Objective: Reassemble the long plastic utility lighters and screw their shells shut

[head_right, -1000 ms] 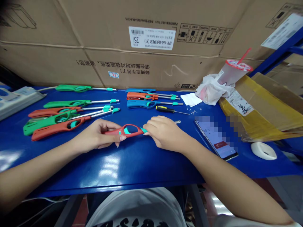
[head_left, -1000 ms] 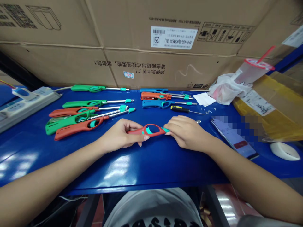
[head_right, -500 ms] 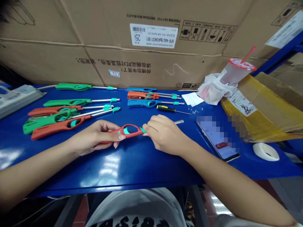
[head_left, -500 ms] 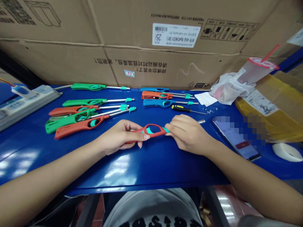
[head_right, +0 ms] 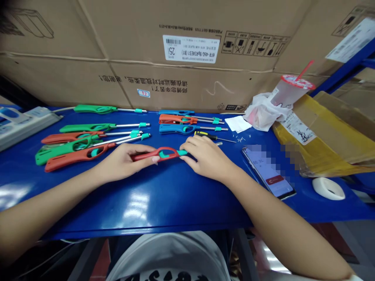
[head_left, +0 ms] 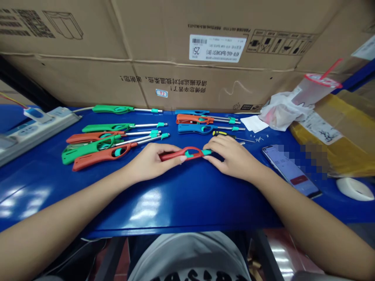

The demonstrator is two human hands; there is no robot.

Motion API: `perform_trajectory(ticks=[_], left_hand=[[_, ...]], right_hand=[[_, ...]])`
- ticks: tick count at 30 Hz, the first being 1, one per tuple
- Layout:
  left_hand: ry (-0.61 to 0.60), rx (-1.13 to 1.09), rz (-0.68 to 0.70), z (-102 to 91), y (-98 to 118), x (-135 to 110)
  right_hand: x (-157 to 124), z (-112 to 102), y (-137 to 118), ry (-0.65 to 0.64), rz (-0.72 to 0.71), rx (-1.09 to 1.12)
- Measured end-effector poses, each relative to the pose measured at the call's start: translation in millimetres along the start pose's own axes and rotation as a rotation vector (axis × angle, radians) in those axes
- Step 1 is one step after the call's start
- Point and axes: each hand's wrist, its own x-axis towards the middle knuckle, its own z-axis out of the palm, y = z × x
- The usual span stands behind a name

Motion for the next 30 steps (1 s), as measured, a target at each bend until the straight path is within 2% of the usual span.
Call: perform_trajectory(ticks=[2,5,7,10,15,18,21,23,25,26,30], left_hand=[[0.020,0.103,0.138,-2.5,-1.2,-0.3],[-0.024,0.241,0.320,-4.6,-3.9,-1.1],[-0.057,0.318,0.372,-3.3,-6.7,-1.6],[-0.090,0.400,0.387,2.3,-10.2,-1.9],[-0.065,0.476,0.372,7.0,-9.4,-2.9],[-0.097,0.573,0.400,-4.6,-6.9,-3.3],[-0.193,0.663,0.421,-24.3,-5.4,-3.4],[-0.212,0.686,0.404,-35.2,-5.4,-3.4],[-0.229,0.653,0.374,-40.4,-6.0,-3.4],[-0.236,0.616,0.355,-40.6,-6.5,-3.3],[-0.230,0.464,0.294,-32.1,-8.6,-2.2]], right_hand=[[-0.6,-5.4,6.6,0.078,0.062,0.025],[-1.6,-7.0,19.5,0.223,0.219,-0.012],[-2.3,-4.0,28.3,0.229,0.320,-0.095],[-3.1,2.6,39.0,0.153,0.394,-0.178],[-1.7,9.3,47.4,0.083,0.406,-0.207],[-0.3,9.5,46.7,0.067,0.397,-0.208],[-0.4,5.3,42.2,0.046,0.364,-0.212],[-1.4,-0.4,39.3,0.058,0.328,-0.231],[-3.0,-7.9,39.1,0.159,0.296,-0.240],[-3.8,-12.1,40.8,0.257,0.286,-0.232],[-8.0,-26.5,60.0,0.787,0.324,-0.093]])
